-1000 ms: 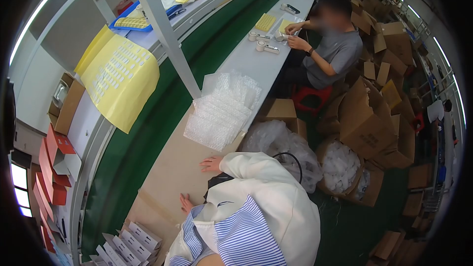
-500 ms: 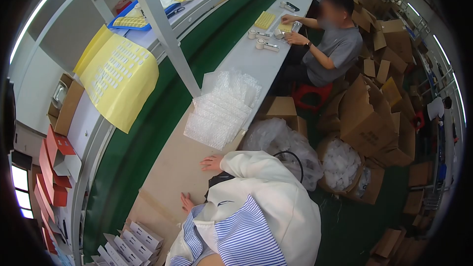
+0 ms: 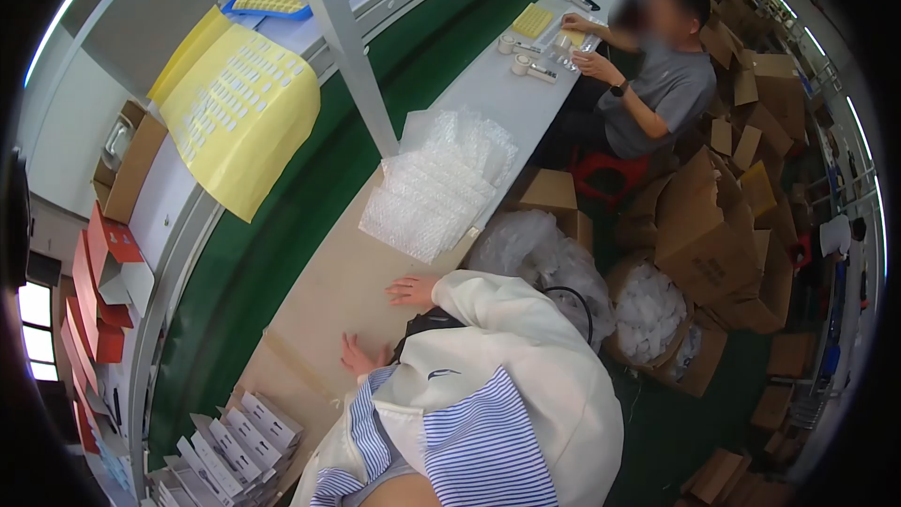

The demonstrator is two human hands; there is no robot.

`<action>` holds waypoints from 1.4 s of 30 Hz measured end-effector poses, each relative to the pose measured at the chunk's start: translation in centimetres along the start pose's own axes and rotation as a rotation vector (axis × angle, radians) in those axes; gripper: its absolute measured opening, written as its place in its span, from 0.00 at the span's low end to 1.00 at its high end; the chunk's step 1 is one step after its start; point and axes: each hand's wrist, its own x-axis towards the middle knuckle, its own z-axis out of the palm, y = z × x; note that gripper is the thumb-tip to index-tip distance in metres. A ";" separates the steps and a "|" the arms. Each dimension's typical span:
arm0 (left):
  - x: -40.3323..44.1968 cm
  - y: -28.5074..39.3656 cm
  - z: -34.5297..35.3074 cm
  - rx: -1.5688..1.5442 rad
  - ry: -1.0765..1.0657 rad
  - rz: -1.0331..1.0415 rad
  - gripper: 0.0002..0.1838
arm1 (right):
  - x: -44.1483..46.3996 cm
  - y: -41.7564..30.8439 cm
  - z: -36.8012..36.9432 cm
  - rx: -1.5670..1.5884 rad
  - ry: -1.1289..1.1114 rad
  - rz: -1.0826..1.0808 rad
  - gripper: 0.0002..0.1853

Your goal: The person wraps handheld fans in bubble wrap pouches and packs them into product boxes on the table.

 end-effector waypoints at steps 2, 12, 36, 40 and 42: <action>1.8 0.5 0.9 -0.056 -0.016 0.138 0.39 | -0.2 -0.4 0.9 0.065 0.056 -0.029 0.39; 12.8 14.6 7.2 -0.037 -0.172 0.717 0.34 | -8.3 -3.4 1.4 0.417 0.336 0.538 0.12; 8.6 -0.5 -0.9 0.082 -0.025 0.026 0.15 | -22.1 35.2 -13.5 -0.477 -0.082 1.575 0.29; 9.1 -0.7 -0.7 -0.012 0.069 -0.020 0.07 | -23.7 35.6 -13.7 -0.471 -0.076 1.402 0.30; 9.2 -1.1 0.1 -0.049 0.090 -0.055 0.06 | -20.5 31.4 -16.3 -0.362 0.017 1.421 0.28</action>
